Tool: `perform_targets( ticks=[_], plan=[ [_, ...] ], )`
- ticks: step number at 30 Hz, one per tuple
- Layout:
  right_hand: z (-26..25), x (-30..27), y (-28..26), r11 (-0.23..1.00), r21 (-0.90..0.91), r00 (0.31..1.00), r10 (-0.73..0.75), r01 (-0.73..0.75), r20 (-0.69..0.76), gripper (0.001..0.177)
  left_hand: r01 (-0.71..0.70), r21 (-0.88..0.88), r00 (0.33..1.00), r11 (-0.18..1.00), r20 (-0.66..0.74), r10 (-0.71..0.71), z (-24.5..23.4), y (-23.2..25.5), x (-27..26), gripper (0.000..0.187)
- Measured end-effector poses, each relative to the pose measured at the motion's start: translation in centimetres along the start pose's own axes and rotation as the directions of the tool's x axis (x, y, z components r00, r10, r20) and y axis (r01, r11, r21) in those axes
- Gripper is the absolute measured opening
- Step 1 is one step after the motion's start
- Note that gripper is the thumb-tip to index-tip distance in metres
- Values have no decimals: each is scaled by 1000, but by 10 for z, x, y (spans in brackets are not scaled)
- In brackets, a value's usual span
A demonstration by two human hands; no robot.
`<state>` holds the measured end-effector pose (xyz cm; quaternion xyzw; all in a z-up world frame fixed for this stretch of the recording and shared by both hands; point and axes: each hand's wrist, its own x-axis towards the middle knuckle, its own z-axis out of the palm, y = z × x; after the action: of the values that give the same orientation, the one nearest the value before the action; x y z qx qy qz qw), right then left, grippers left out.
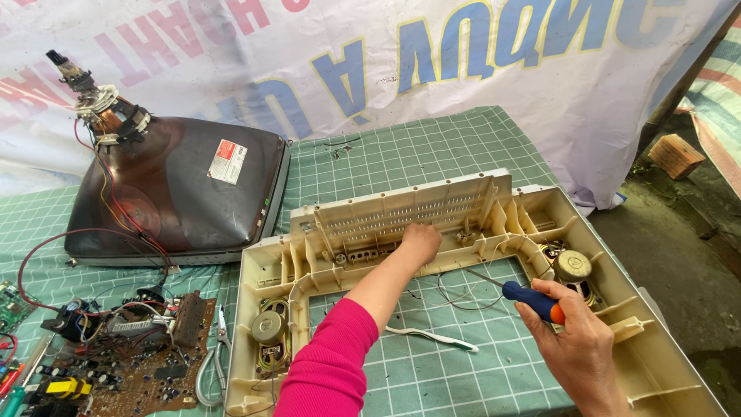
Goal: The person uses a screwdriver to remove screws from a beige plastic casing, then detaches a small metal component. They proceed to clean the component using a toothbrush, scrubbing its surface thoroughly.
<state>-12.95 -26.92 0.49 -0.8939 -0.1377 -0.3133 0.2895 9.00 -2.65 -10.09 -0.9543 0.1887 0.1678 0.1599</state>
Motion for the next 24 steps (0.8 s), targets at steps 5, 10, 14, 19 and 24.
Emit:
perform_targets(
  ticks=[5,10,14,19,24],
  plan=[
    [0,0,1,1000,21,999,17,-18,26,44,-24,17,992,1000,126,21,-9,-5,-6,29],
    [1,0,1,1000,-3,1000,10,-10,15,44,90,-399,992,913,120,-46,5,-11,-1,39],
    [3,-1,4,999,-23,1000,-22,22,5,41,94,-405,993,910,101,-58,11,-14,3,35],
    [5,-3,5,998,-68,1000,-17,18,8,41,53,-287,993,957,117,-20,-21,-19,-23,32],
    [6,-4,5,998,-58,1000,-12,11,-1,40,93,-291,984,952,172,-44,-20,-14,-16,40]
  ],
)
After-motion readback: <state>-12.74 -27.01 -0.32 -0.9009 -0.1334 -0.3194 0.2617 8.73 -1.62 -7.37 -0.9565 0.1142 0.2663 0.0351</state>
